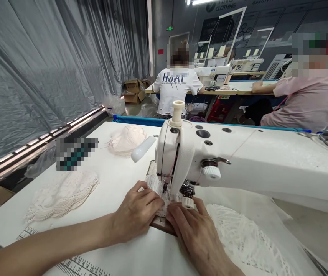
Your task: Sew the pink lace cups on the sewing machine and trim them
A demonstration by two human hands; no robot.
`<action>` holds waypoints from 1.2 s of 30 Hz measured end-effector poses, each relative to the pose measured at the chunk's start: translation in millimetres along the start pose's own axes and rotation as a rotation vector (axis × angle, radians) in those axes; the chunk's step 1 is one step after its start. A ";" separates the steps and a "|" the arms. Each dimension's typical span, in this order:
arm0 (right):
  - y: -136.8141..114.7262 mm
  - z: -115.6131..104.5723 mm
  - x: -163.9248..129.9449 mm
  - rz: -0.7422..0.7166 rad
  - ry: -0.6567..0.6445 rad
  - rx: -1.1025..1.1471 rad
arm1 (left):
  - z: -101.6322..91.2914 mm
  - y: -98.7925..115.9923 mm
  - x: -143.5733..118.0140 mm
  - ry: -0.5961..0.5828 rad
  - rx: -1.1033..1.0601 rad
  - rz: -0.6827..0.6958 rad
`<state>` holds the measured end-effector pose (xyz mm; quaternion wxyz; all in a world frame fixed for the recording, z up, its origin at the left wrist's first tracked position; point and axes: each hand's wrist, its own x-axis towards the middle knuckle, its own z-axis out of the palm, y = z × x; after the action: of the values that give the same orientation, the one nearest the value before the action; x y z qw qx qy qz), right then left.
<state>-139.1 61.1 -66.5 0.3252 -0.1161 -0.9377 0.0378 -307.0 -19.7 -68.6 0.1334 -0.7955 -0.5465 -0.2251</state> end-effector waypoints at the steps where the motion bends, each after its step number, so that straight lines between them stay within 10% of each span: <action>1: 0.6 -0.6 0.9 -0.004 0.017 -0.005 | 1.7 -1.2 1.2 0.030 0.016 -0.007; 36: 5.3 9.5 -24.6 0.012 -0.066 0.119 | -10.4 -2.1 -6.6 0.067 0.002 0.024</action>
<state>-125.2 60.3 -89.6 0.3000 -0.1009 -0.9434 0.0990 -313.1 -29.1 -63.0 0.1550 -0.7940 -0.5322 -0.2494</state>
